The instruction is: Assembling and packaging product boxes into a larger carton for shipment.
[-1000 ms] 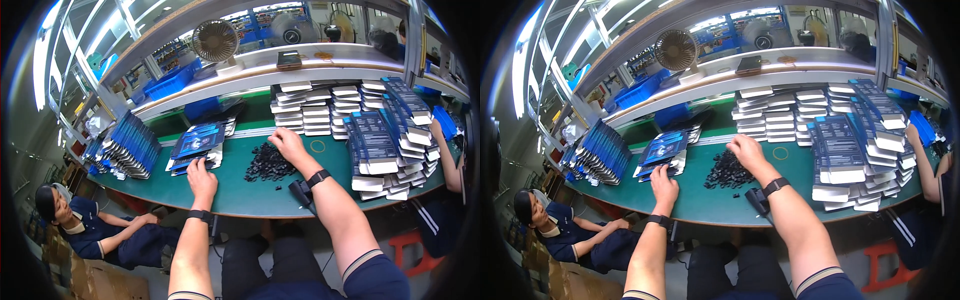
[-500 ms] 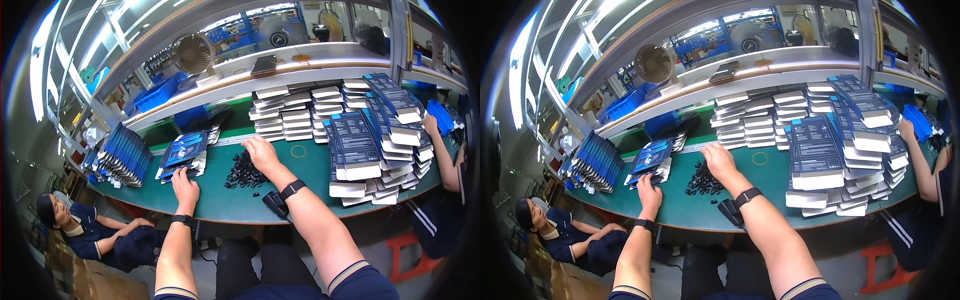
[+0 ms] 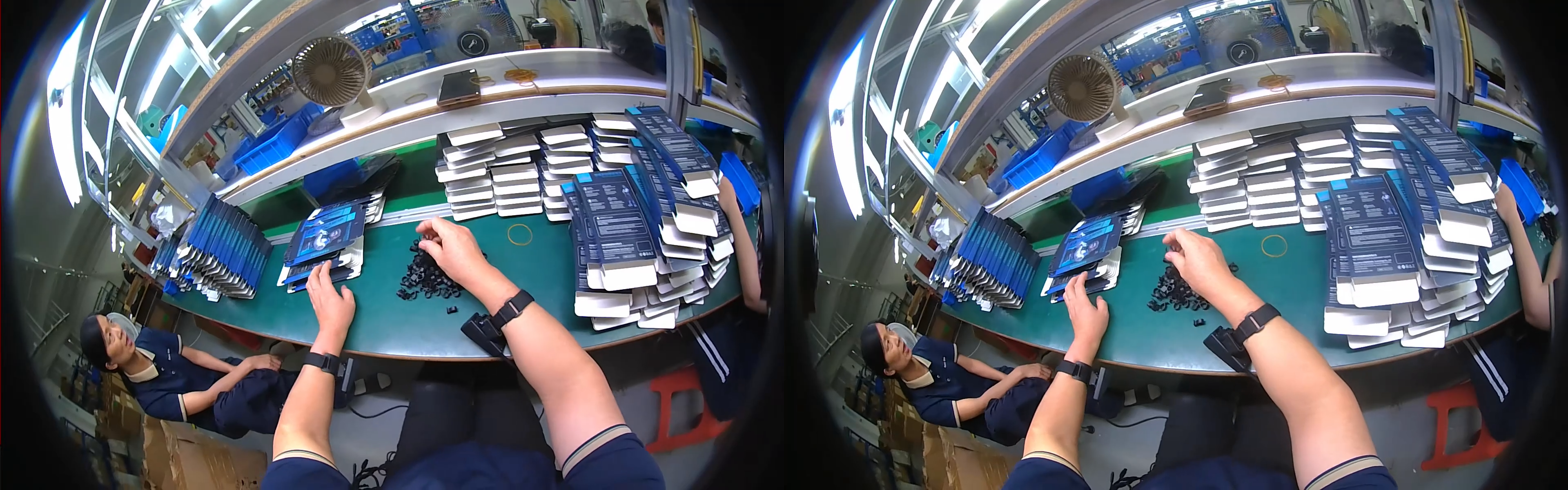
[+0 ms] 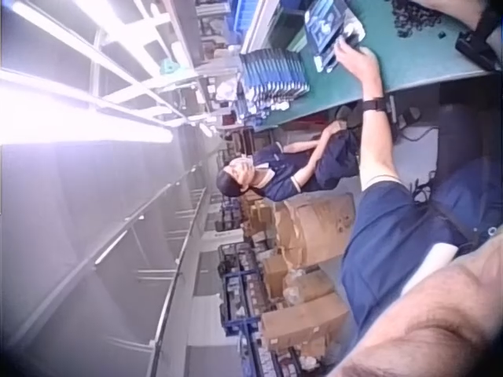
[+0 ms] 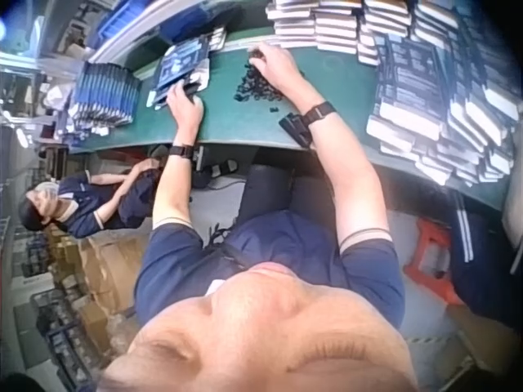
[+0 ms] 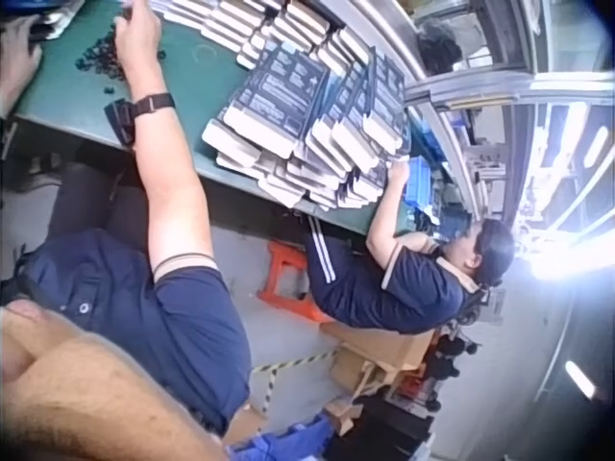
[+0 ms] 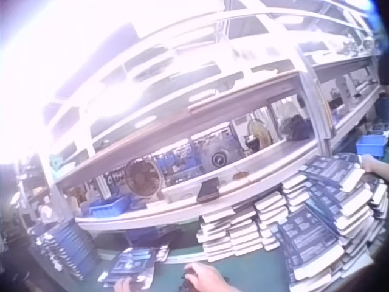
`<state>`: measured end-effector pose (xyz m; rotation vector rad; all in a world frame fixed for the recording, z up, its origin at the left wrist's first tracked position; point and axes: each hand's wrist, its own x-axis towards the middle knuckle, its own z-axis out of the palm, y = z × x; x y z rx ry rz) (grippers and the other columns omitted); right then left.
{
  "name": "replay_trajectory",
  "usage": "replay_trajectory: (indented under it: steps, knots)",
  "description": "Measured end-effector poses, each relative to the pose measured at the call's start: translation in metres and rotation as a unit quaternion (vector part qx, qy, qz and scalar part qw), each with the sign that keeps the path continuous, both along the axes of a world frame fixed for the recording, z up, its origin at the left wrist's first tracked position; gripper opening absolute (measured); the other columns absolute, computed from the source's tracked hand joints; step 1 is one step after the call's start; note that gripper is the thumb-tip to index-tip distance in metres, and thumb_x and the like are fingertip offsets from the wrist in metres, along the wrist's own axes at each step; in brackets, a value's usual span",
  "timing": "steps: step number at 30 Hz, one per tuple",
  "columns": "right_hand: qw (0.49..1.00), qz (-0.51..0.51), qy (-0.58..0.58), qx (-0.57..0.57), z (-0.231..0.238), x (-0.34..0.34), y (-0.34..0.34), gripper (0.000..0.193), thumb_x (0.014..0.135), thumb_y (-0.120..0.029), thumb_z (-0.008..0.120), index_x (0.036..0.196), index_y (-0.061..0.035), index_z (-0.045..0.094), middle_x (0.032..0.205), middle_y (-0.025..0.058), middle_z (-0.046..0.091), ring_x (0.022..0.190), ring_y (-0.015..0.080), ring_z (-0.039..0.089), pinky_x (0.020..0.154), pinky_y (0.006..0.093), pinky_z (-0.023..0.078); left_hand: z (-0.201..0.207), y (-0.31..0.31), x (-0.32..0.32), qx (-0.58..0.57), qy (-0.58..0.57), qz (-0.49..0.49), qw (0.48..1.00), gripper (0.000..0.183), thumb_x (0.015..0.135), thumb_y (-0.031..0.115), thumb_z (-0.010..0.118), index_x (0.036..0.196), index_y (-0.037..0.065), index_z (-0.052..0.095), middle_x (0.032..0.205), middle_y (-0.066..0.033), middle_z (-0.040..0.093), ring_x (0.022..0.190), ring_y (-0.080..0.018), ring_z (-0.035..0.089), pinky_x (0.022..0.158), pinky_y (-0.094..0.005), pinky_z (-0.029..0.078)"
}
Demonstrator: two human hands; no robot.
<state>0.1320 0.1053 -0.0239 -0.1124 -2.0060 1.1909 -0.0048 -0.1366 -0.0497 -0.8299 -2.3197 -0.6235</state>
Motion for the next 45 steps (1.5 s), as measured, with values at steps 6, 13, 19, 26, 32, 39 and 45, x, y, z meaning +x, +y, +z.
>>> replay_trajectory:
  steps: [6,13,19,26,32,39,45]
  knots:
    - [1.000,0.006,-0.017,0.019,-0.006,-0.007,0.007,0.012,0.082,-0.011,0.066,0.090,-0.0038,0.063,0.086,0.0126,0.066,0.079,0.0306,0.064,0.070,0.0379,0.051,0.008,0.007,0.009,-0.016,0.066,-0.072,0.995,0.063,0.073,0.003,0.065,0.132,0.003,0.044,0.133,-0.0196,0.040,0.125,-0.0376,0.037,0.106,-0.0466,0.030]
    - [1.000,-0.021,-0.018,0.008,0.004,0.000,0.007,0.012,0.084,-0.011,0.063,0.094,-0.0051,0.062,0.087,0.0121,0.065,0.081,0.0311,0.063,0.071,0.0383,0.050,0.018,0.034,-0.004,-0.082,0.065,-0.081,0.991,0.065,0.074,0.010,0.068,0.134,0.005,0.043,0.137,-0.0197,0.038,0.128,-0.0378,0.035,0.106,-0.0478,0.028]
    - [0.998,-0.035,0.012,0.047,0.003,-0.002,0.013,0.013,0.084,-0.011,0.063,0.095,-0.0053,0.061,0.089,0.0128,0.065,0.082,0.0319,0.063,0.071,0.0387,0.050,0.014,0.037,-0.009,-0.161,0.017,-0.051,0.985,0.079,0.072,0.014,0.071,0.142,0.007,0.035,0.142,-0.0209,0.032,0.132,-0.0382,0.032,0.106,-0.0491,0.027]
    - [0.997,-0.032,-0.002,0.072,-0.001,-0.003,0.016,0.013,0.083,-0.011,0.064,0.095,-0.0055,0.062,0.091,0.0130,0.066,0.084,0.0323,0.063,0.073,0.0391,0.050,0.035,0.001,-0.009,-0.149,-0.016,-0.081,0.985,0.081,0.070,0.011,0.072,0.142,0.007,0.034,0.143,-0.0226,0.030,0.132,-0.0407,0.029,0.106,-0.0500,0.027]
    - [0.997,-0.031,-0.031,0.060,0.000,-0.002,0.014,0.014,0.083,-0.012,0.064,0.095,-0.0059,0.064,0.091,0.0127,0.067,0.085,0.0321,0.063,0.075,0.0394,0.051,0.053,0.008,-0.038,-0.192,-0.011,-0.095,0.977,0.085,0.070,0.015,0.075,0.143,0.007,0.032,0.143,-0.0222,0.031,0.131,-0.0401,0.031,0.106,-0.0521,0.029]
    - [0.996,-0.036,-0.019,0.079,-0.004,-0.003,0.018,0.014,0.084,-0.011,0.063,0.097,-0.0053,0.064,0.091,0.0118,0.066,0.080,0.0280,0.063,0.072,0.0366,0.051,0.061,-0.021,-0.039,-0.314,-0.168,-0.134,0.925,0.109,0.064,0.027,0.084,0.150,0.011,0.019,0.154,-0.0230,0.011,0.141,-0.0411,0.016,0.113,-0.0459,0.024]
    - [0.996,-0.024,-0.022,0.083,-0.004,-0.001,0.018,0.013,0.084,-0.013,0.062,0.094,-0.0059,0.064,0.092,0.0127,0.067,0.085,0.0322,0.063,0.075,0.0407,0.051,0.044,-0.069,-0.024,-0.250,-0.220,-0.220,0.917,0.106,0.066,0.022,0.082,0.150,0.010,0.018,0.156,-0.0220,0.001,0.144,-0.0411,0.003,0.115,-0.0460,0.017]
